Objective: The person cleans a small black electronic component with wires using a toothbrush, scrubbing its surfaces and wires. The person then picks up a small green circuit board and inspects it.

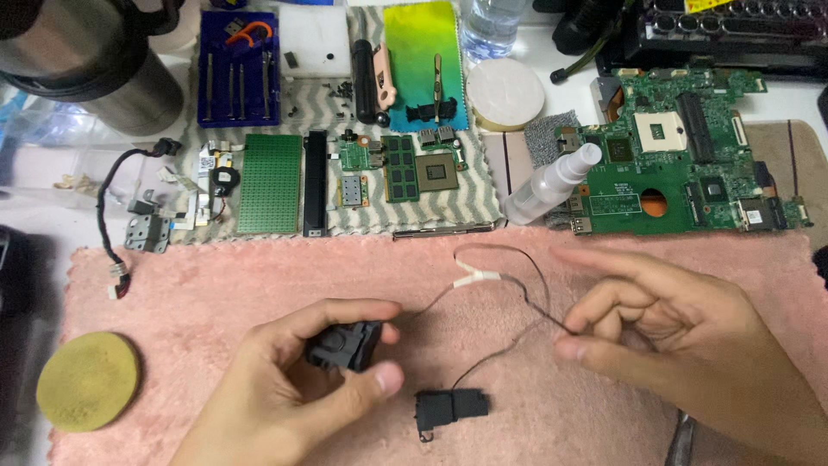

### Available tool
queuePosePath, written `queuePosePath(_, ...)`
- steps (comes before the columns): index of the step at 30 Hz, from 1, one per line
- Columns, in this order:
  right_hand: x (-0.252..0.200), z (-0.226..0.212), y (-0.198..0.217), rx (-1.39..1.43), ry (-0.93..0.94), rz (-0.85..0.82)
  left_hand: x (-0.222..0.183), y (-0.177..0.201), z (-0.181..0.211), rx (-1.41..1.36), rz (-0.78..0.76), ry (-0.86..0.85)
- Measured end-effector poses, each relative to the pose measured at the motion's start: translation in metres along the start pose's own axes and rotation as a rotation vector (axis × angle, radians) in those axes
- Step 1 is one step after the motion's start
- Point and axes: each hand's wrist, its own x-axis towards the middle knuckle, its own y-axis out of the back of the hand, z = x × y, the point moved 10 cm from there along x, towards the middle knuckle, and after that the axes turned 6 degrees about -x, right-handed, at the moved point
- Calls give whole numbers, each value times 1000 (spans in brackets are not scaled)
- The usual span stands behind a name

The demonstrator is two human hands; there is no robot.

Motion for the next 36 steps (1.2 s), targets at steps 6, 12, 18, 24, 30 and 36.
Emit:
queuePosePath(6,-5,-6,-21,246,160,-171,-5,-12,23,77,7,-142)
queuePosePath(12,-28,-1,-58,-6,-96,-326,-12,-14,41,-16,-24,-203)
queuePosePath(18,-20,-25,-39,-59,169,-45,-12,13,36,-155,136,-191)
queuePosePath(24,-18,-43,-67,-174,499,-149,-17,32,51,-170,188,-360)
queuePosePath(30,-33,-36,-106,-301,680,-317,-16,39,67,-548,92,-416)
queuePosePath(36,-37,-37,-111,-408,865,-380,-14,55,75,-284,241,-537)
